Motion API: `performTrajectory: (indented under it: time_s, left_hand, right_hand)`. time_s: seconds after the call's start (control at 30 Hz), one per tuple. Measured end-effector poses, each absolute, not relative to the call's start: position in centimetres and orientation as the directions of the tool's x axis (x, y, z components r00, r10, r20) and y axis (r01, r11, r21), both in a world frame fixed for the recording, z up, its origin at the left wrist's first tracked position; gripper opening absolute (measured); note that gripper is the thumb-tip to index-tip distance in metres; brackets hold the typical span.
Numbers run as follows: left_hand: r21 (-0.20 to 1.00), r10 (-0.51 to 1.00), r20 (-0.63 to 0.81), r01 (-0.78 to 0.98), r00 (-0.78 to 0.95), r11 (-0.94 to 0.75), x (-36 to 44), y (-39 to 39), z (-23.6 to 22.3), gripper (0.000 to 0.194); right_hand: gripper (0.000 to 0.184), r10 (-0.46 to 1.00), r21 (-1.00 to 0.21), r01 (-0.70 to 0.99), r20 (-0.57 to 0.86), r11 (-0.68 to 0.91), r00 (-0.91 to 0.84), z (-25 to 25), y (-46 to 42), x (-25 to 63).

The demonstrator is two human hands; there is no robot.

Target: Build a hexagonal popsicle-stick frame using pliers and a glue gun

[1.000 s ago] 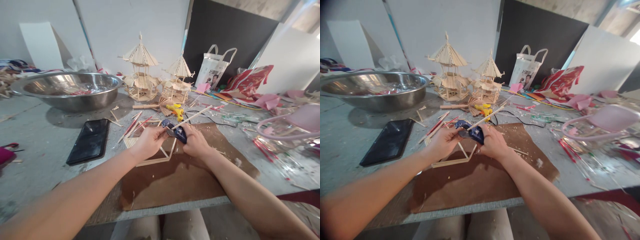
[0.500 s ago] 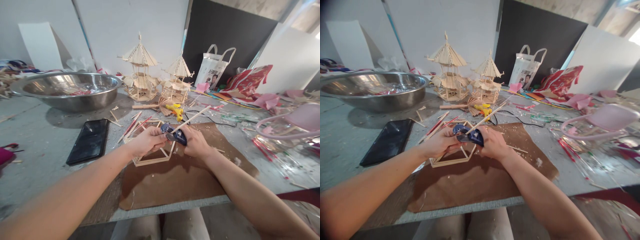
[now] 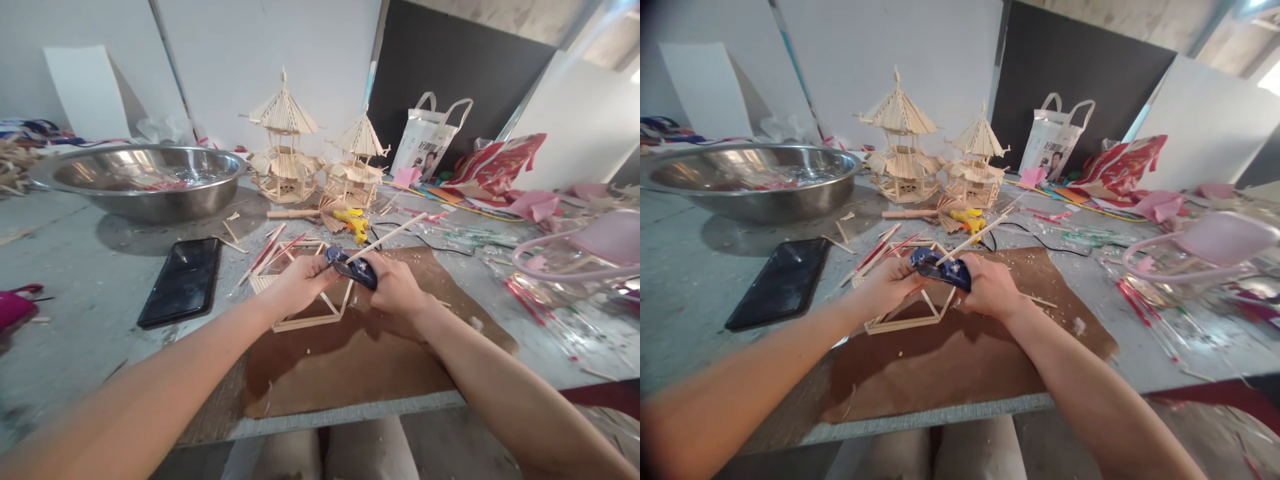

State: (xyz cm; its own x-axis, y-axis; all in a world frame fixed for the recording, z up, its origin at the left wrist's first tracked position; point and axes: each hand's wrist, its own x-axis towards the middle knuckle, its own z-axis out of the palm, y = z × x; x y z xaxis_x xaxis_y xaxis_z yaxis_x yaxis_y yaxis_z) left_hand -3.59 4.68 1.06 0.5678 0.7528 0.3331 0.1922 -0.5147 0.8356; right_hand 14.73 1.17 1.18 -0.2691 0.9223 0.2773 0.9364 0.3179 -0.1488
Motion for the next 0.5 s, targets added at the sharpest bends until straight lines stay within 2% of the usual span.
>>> performTrajectory:
  time_s: [0.13, 0.23, 0.4, 0.5]
  left_hand:
    - [0.768, 0.724, 0.370, 0.248, 0.582, -0.591, -3.55, 4.73, 1.10, 0.026]
    - [0.792, 0.714, 0.320, 0.237, 0.623, -0.562, -3.59, 4.65, 1.36, 0.025]
    - [0.964, 0.750, 0.094, 0.129, 0.654, -0.234, -3.45, 4.38, 1.46, 0.033]
    - [0.996, 0.728, 0.026, 0.046, 0.685, -0.080, -3.48, 4.37, 1.38, 0.041]
  right_hand:
    - [0.044, 0.901, -0.126, 0.930, 0.320, 0.346, -0.292, 0.77, 1.69, 14.92]
    - [0.047, 0.884, -0.138, 0.907, 0.325, 0.397, -0.337, 0.56, 1.96, 15.10]
    - [0.045, 0.886, -0.146, 0.905, 0.312, 0.401, -0.342, 0.58, 1.75, 15.28]
    - [0.042, 0.874, -0.126, 0.903, 0.338, 0.411, -0.350, 0.56, 1.56, 15.29]
